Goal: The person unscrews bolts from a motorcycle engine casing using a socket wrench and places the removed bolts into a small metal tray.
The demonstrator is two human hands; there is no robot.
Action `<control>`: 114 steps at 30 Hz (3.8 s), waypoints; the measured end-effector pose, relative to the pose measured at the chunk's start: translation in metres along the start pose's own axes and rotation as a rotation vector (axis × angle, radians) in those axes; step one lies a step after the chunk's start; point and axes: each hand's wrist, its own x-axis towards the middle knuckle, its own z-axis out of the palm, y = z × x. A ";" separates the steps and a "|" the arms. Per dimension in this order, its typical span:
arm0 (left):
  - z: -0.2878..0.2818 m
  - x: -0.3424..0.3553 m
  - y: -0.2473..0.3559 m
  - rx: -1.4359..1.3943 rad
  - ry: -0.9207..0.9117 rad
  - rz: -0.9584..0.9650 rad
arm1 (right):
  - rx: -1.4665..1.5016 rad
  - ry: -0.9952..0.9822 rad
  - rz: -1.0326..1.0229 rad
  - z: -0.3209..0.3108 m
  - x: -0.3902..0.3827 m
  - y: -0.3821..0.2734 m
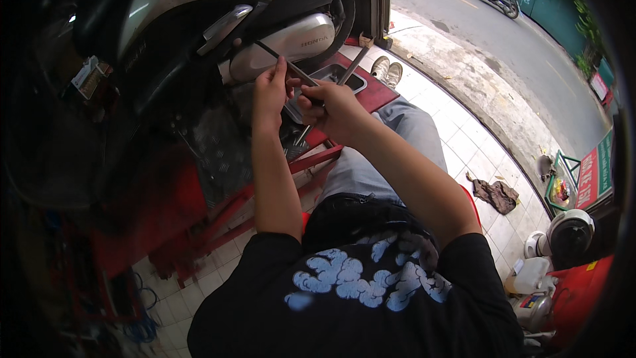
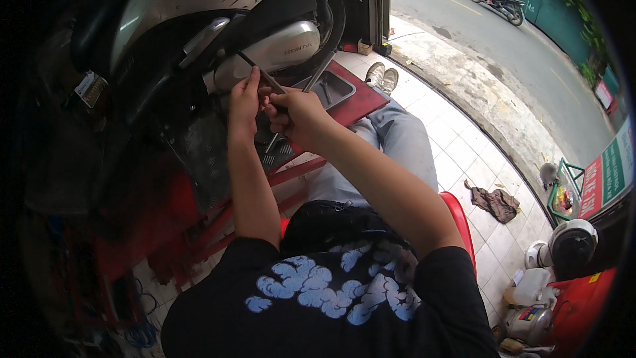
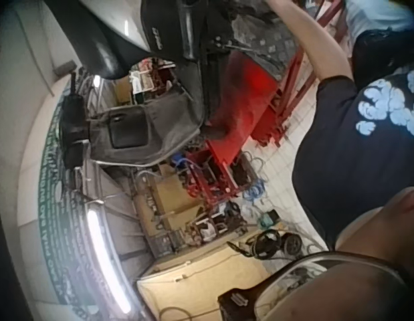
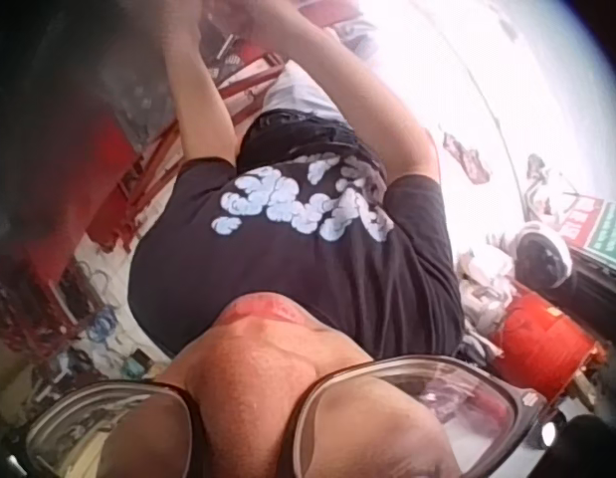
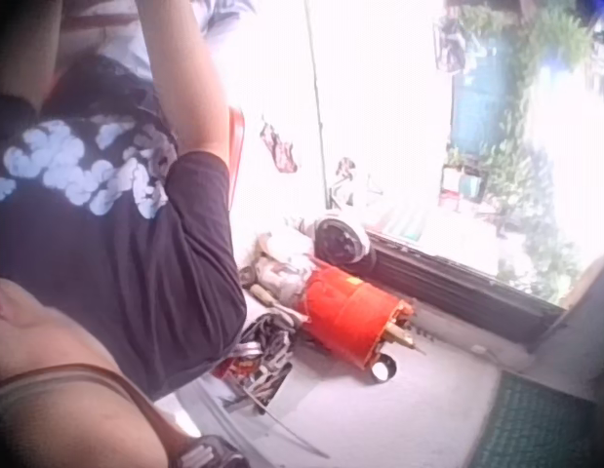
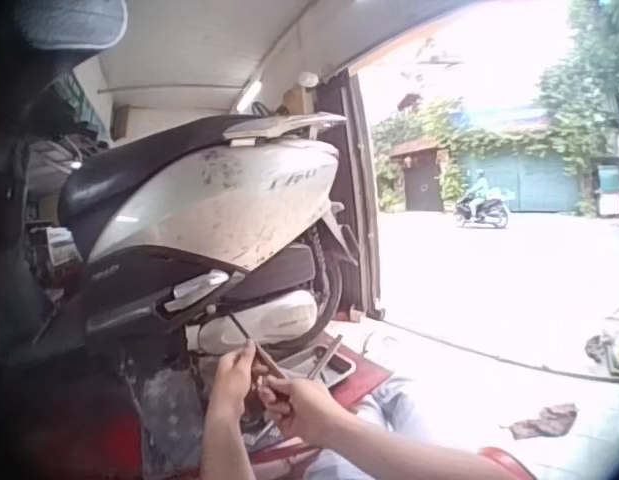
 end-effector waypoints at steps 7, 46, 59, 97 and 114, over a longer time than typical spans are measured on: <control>0.002 0.010 -0.007 0.054 -0.040 0.006 | -1.317 0.160 -0.614 -0.016 0.004 0.012; 0.005 -0.005 0.007 -0.036 0.045 0.018 | -0.264 -0.008 -0.033 0.010 0.003 -0.007; 0.003 0.010 -0.008 -0.024 -0.061 0.033 | -1.644 0.239 -0.472 0.009 -0.006 -0.009; -0.002 0.006 -0.006 0.003 -0.033 0.052 | -1.763 0.283 -0.505 0.003 -0.002 -0.003; 0.023 0.000 -0.004 0.038 -0.066 -0.015 | 0.165 0.089 0.008 -0.028 0.016 -0.011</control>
